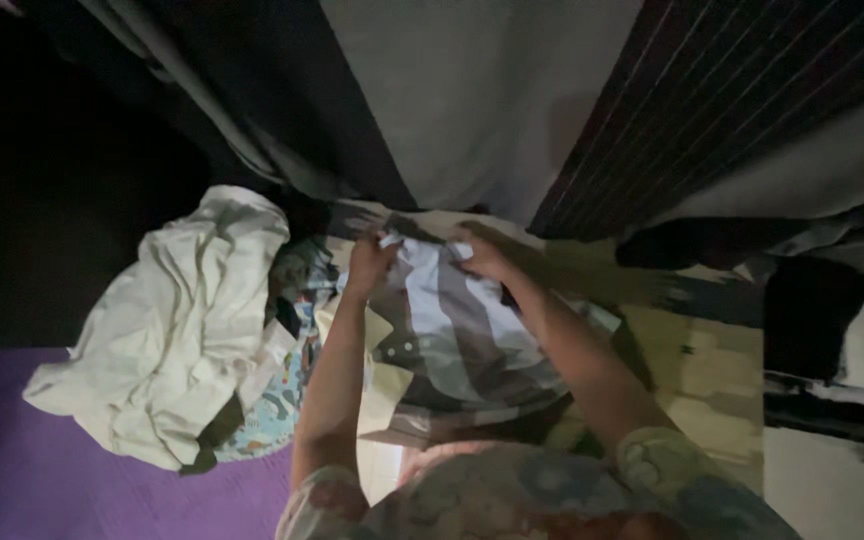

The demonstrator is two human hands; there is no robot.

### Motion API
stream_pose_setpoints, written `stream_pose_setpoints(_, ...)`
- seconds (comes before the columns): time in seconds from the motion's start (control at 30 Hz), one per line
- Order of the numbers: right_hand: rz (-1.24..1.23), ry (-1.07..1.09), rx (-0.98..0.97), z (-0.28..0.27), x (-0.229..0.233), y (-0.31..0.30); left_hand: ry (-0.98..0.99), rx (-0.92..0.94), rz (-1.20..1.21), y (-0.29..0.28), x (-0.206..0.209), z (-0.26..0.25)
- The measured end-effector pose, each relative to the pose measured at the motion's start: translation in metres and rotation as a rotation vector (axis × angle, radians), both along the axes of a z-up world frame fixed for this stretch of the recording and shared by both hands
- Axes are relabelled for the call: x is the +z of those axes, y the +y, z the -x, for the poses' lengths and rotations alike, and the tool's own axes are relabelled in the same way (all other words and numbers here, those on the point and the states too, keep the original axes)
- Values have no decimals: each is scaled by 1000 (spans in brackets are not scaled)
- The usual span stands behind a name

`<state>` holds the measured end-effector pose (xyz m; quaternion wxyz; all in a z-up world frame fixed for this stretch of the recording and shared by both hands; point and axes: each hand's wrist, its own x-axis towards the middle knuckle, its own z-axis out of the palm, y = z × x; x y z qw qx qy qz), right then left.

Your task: The person picks up a striped polo shirt from a pile of laundry on a bench and folds it by tucking the sides and sleeves inward before smoothing it flat.

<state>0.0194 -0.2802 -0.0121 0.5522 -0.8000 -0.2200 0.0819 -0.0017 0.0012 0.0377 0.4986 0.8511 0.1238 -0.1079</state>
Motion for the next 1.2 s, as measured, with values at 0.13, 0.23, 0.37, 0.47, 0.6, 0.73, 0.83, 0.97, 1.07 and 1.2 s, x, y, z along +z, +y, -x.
stream_pose_setpoints(0.13, 497, -43, 211, -12, 15, -16, -367, 18, 4, 26, -1, 6)
stream_pose_setpoints(0.23, 968, -76, 307, -9, 47, -37, -518, 8, -66, 54, -5, 22)
stream_pose_setpoints(0.37, 1056, -249, 211, -5, 84, -63, -126, 276, 424, 68, 2, 34)
stream_pose_setpoints(0.47, 843, -373, 265, 0, 90, -93, 368, 262, 1027, 68, 1, 40)
stream_pose_setpoints(0.6, 511, -22, 345, 29, 85, -120, 14, -20, 954, 97, 17, 53)
stream_pose_setpoints(0.73, 637, 143, 441, 57, 107, -149, 46, 247, 1183, 121, 58, 43)
stream_pose_setpoints(0.83, 730, 441, 329, 62, 175, -194, -214, 251, 1202, 132, 76, 53)
stream_pose_setpoints(0.97, 387, 294, 53, 65, 235, -217, -244, 122, 1199, 138, 46, 45)
stream_pose_setpoints(1.07, 444, 391, -93, 61, 223, -200, 137, -384, 1990, 123, 6, 40)
stream_pose_setpoints(1.2, 582, 254, 196, 48, 190, -203, 223, 113, 1213, 70, -1, 36)
